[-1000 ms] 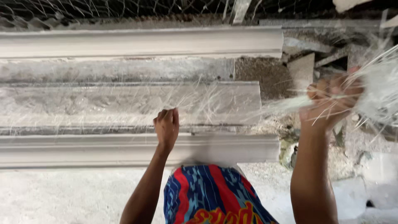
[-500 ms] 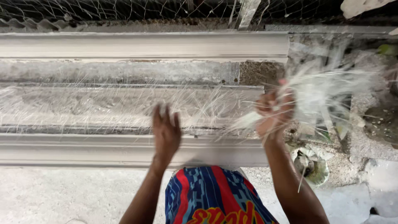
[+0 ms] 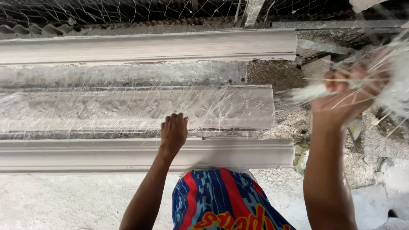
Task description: The person lays strands of white fiberglass onto long white molding profiles, then uses a cloth to spread a white paste from a bucket over the fibers. The person repeatedly dips the cloth into the bucket and rubs the paste along the profiles to embed the fibers.
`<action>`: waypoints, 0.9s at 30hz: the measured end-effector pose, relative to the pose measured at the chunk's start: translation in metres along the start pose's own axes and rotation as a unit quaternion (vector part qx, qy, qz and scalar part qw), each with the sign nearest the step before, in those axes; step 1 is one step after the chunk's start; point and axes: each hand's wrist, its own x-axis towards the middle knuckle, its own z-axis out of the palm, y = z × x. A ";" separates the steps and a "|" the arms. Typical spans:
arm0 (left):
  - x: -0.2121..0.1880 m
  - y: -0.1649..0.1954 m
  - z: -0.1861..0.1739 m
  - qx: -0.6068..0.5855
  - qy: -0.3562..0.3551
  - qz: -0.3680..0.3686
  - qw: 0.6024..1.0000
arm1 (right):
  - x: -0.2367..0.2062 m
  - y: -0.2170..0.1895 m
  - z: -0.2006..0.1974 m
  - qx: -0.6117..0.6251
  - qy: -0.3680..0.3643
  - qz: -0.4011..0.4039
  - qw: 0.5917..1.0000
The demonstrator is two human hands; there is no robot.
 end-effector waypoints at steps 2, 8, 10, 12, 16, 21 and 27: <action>-0.007 0.020 -0.010 0.172 0.252 0.051 0.951 | -0.035 0.016 0.007 0.077 -0.066 0.067 0.993; -0.027 0.127 -0.011 -0.436 -0.070 0.076 0.894 | -0.147 0.065 0.048 0.023 -0.108 0.187 0.976; -0.018 0.131 0.005 -0.449 -0.056 0.086 0.887 | -0.114 0.043 0.039 -0.008 -0.083 0.121 0.989; 0.002 0.123 0.029 -0.409 0.144 0.217 0.875 | -0.053 0.003 0.010 -0.025 -0.033 0.038 0.998; 0.052 0.131 0.091 -0.265 0.032 0.203 0.942 | 0.050 -0.058 -0.061 -0.010 0.044 -0.101 0.994; 0.095 0.153 0.116 0.175 0.295 0.153 0.927 | 0.040 -0.041 -0.081 0.112 -0.101 -0.079 0.985; 0.025 0.205 0.046 -0.463 -0.220 0.162 0.843 | -0.098 0.046 -0.032 0.227 -0.032 0.062 0.971</action>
